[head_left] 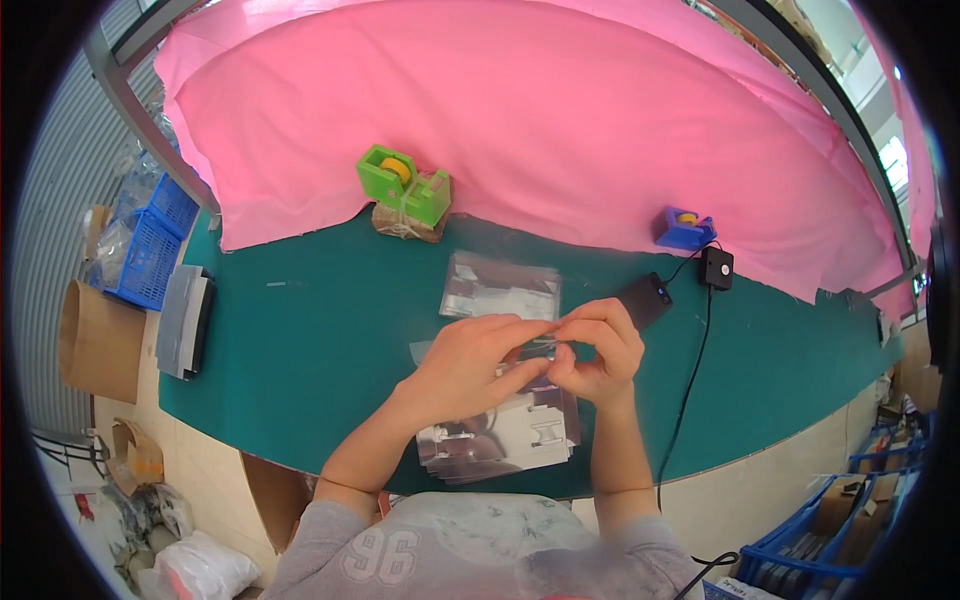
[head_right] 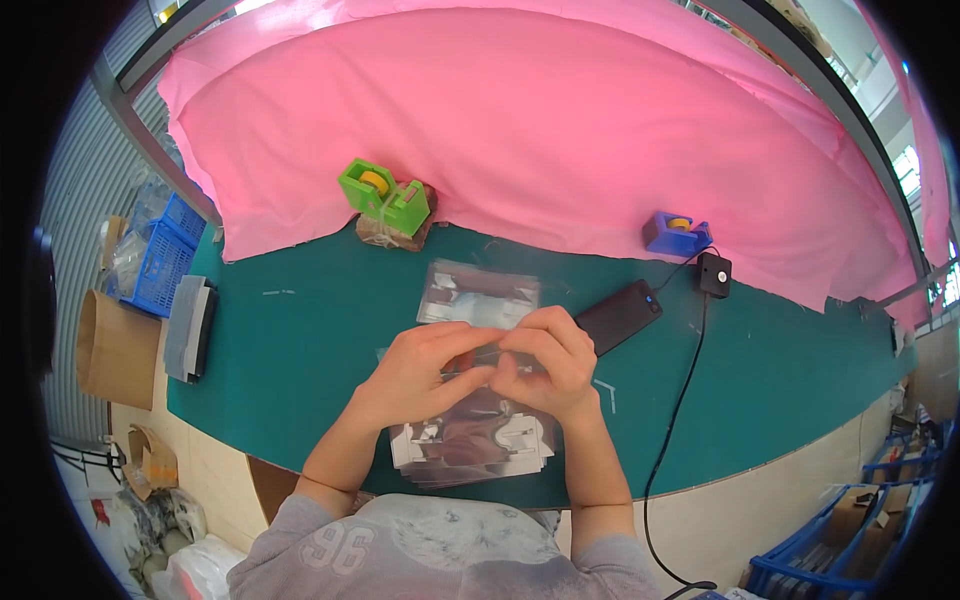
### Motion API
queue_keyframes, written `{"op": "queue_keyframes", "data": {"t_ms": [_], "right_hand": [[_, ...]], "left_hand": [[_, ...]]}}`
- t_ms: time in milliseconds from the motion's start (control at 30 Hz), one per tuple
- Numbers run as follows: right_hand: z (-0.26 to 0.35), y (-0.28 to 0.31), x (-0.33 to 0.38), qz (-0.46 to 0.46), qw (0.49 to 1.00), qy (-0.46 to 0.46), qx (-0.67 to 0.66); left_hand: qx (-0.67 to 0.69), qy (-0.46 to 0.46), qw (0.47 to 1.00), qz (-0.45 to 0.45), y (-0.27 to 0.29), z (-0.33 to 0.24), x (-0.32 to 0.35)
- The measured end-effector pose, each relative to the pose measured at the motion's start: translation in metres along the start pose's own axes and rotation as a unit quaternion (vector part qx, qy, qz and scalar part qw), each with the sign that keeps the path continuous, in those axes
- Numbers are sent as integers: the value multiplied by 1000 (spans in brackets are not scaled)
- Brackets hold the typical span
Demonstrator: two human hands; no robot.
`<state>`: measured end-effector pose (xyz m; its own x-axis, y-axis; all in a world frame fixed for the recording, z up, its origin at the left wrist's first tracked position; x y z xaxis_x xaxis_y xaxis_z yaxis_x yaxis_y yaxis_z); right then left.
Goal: Manually counting and packaging small plastic components into individual clear plastic bags.
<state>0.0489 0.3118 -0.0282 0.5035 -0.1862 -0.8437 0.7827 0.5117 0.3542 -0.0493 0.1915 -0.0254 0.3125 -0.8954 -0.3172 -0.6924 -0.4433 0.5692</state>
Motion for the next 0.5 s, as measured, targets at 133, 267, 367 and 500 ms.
{"op": "queue_keyframes", "data": {"t_ms": [133,267,367,500], "right_hand": [[-2,5,-4,-15,1000,2,12],[-2,7,-2,-24,999,-29,-4],[-7,14,-3,-35,997,-65,-12],[-8,15,-6,-41,996,-67,-31]], "left_hand": [[-21,-20,999,-21,-6,13,2],[-8,-31,999,-12,-6,9,-2],[-19,50,998,21,3,6,-4],[-20,-27,999,8,-7,14,0]]}}
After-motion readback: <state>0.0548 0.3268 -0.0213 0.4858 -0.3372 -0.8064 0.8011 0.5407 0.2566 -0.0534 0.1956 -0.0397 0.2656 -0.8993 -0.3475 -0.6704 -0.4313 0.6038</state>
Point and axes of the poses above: each hand's wrist, its own x-axis away from the middle knuckle, its own y-axis out of the back of the hand, z = x × y, the point moved 4 cm from there along -x, towards the middle knuckle, and after that the axes turned 1 degree about -x, right-handed, at the moved point
